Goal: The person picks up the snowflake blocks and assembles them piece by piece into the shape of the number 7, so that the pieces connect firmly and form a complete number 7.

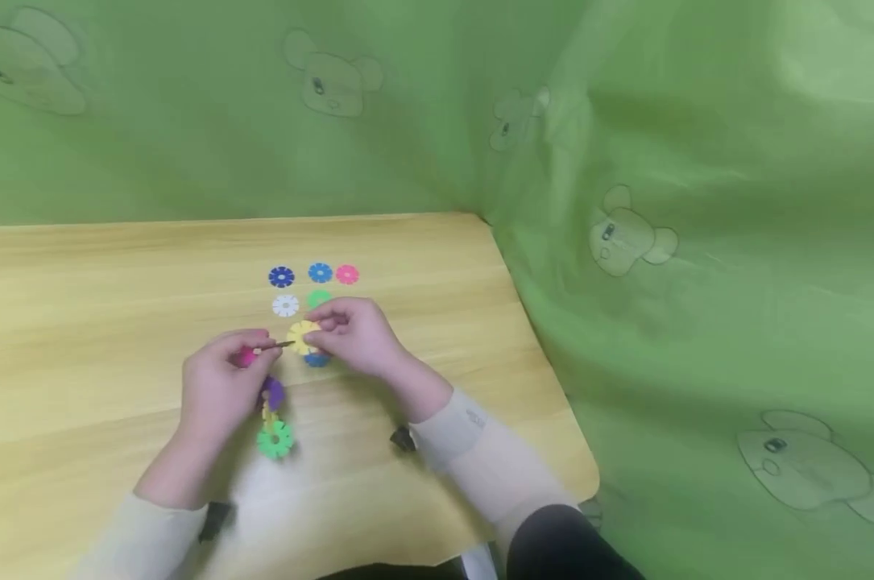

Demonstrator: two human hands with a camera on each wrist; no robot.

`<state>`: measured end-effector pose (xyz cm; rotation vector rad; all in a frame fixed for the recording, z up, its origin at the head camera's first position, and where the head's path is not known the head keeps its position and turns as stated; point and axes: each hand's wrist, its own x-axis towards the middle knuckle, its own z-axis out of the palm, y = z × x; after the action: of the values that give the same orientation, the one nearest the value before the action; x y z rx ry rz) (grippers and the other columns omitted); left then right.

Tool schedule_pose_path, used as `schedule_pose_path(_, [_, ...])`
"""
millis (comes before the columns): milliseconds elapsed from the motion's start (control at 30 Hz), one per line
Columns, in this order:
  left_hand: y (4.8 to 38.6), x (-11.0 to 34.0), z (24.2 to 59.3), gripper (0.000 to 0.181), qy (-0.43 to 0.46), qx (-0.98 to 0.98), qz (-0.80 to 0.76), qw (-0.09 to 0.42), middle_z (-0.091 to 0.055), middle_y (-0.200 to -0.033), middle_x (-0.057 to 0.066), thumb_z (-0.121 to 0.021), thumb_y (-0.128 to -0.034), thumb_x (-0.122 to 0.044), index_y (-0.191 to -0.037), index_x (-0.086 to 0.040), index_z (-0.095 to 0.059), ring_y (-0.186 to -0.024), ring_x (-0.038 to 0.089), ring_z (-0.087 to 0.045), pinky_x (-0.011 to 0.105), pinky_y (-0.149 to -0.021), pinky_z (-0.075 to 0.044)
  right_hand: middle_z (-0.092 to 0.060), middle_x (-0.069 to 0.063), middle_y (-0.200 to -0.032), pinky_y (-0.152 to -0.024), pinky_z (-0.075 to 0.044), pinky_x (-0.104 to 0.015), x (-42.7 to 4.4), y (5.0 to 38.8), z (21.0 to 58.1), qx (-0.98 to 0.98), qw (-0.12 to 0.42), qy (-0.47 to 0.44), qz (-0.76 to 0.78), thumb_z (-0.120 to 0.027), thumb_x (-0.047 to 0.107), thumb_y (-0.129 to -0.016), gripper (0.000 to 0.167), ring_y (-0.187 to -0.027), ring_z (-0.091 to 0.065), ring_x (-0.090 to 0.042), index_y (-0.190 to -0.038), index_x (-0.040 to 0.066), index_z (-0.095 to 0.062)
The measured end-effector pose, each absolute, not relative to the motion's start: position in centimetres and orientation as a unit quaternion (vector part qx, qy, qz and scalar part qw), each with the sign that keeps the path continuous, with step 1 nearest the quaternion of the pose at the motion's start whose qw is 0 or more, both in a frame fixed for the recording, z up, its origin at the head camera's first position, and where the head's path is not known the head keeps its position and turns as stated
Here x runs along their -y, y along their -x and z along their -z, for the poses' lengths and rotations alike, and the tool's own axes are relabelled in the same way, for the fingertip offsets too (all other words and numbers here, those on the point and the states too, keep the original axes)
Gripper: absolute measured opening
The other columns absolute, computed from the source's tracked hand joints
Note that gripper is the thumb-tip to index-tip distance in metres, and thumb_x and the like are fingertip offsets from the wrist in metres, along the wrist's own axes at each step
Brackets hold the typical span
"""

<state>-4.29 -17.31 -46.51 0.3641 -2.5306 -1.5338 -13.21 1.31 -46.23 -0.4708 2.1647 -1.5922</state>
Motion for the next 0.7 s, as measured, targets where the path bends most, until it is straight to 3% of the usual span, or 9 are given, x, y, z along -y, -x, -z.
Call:
schedule_pose_path(200, [4.0,18.3,46.2,0.017,-0.112,0.858,0.497,0.07,-0.075,-0.12,0.02,-0.079,-0.0946,-0.005,-0.11,0.001,-0.078,-0.064,0.008,-0.067,0.021,-0.052,-0.058,-0.073,-0.009,-0.089,-0.07,-0.065,-0.031,0.0,12.7,46.0,-0.768,0.211,0.138,0.589,-0.08,-0.003,-0.092,0.024,-0.075,-0.074,-0.02,-0.115,-0.006,-0.073])
schedule_pose_path(400, [4.8,16.1,46.5,0.016,-0.122,0.845,0.515,0.076,-0.075,-0.117,0.021,-0.078,-0.0948,-0.003,-0.11,0.002,-0.078,-0.064,0.016,-0.068,0.021,-0.052,-0.058,-0.076,-0.016,-0.092,-0.078,-0.066,-0.048,-2.0,13.4,46.0,-0.752,0.216,0.14,0.607,-0.078,-0.006,-0.091,0.025,-0.086,-0.075,-0.044,-0.115,-0.009,-0.071])
schedule_pose_path(500, [5.3,14.9,46.8,0.015,-0.115,0.842,0.52,0.087,-0.075,-0.118,0.021,-0.079,-0.0941,-0.002,-0.109,0.002,-0.078,-0.067,0.018,-0.067,0.02,-0.053,-0.057,-0.076,-0.019,-0.094,-0.08,-0.065,-0.052,-3.2,13.8,46.0,-0.754,0.209,0.138,0.608,-0.077,-0.008,-0.09,0.026,-0.089,-0.074,-0.049,-0.115,-0.011,-0.07])
schedule_pose_path(700, [6.2,12.9,47.3,0.015,-0.094,0.836,0.533,0.092,-0.076,-0.122,0.017,-0.081,-0.0925,-0.002,-0.107,0.002,-0.079,-0.071,0.02,-0.069,0.02,-0.056,-0.058,-0.077,-0.02,-0.095,-0.078,-0.066,-0.05,-5.4,13.9,45.7,-0.769,0.188,0.113,0.6,-0.078,-0.01,-0.089,0.024,-0.077,-0.076,-0.032,-0.112,-0.011,-0.071])
